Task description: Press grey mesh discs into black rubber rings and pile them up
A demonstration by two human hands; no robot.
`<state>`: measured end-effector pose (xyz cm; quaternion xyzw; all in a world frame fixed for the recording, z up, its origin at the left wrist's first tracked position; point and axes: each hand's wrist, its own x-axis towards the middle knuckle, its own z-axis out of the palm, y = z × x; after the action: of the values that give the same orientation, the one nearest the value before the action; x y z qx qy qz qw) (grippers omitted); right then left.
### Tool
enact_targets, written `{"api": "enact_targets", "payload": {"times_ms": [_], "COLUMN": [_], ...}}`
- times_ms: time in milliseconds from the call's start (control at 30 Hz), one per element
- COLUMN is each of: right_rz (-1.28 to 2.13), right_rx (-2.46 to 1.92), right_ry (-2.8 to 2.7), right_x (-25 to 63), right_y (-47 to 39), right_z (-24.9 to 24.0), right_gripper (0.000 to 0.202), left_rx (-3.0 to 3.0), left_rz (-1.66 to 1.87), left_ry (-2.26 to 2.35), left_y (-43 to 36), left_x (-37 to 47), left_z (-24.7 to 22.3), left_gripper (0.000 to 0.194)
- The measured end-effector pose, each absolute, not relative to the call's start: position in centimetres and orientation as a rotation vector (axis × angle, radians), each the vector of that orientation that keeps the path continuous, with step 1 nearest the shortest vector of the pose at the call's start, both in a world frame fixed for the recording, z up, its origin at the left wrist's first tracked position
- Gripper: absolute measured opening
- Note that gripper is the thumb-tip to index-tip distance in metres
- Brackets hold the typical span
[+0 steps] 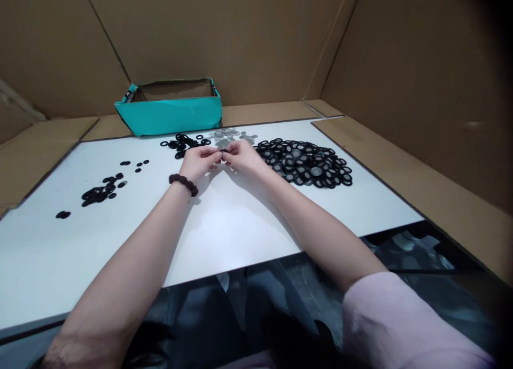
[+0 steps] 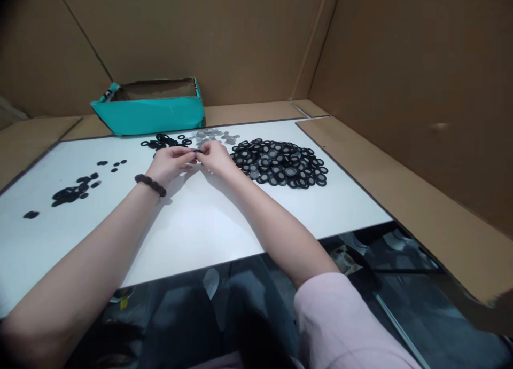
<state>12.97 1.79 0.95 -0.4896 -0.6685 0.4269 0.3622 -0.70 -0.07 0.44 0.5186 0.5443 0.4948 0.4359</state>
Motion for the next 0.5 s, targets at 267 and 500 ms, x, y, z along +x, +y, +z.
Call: {"api": "enact_targets", "payload": {"times_ms": [267,500], "right_rz": [0.930,1.266], "right_rx": [-1.262,-1.166], "right_ry": [-1.799,-1.628], "right_x": [13.24,13.31], "right_y": [2.02,1.66], "right_z": [1.22,1.56], "right_gripper": [0.010,0.024], "left_rx": [1.254,1.385], "left_rz": [1.249,1.311], "left_ry": [1.354,1.447], "left_y": [-0.19,-0.19], "left_x": [-0.52,-0.31], "left_z": [0.81,0.75], "left_gripper": [0.009,0.010]}}
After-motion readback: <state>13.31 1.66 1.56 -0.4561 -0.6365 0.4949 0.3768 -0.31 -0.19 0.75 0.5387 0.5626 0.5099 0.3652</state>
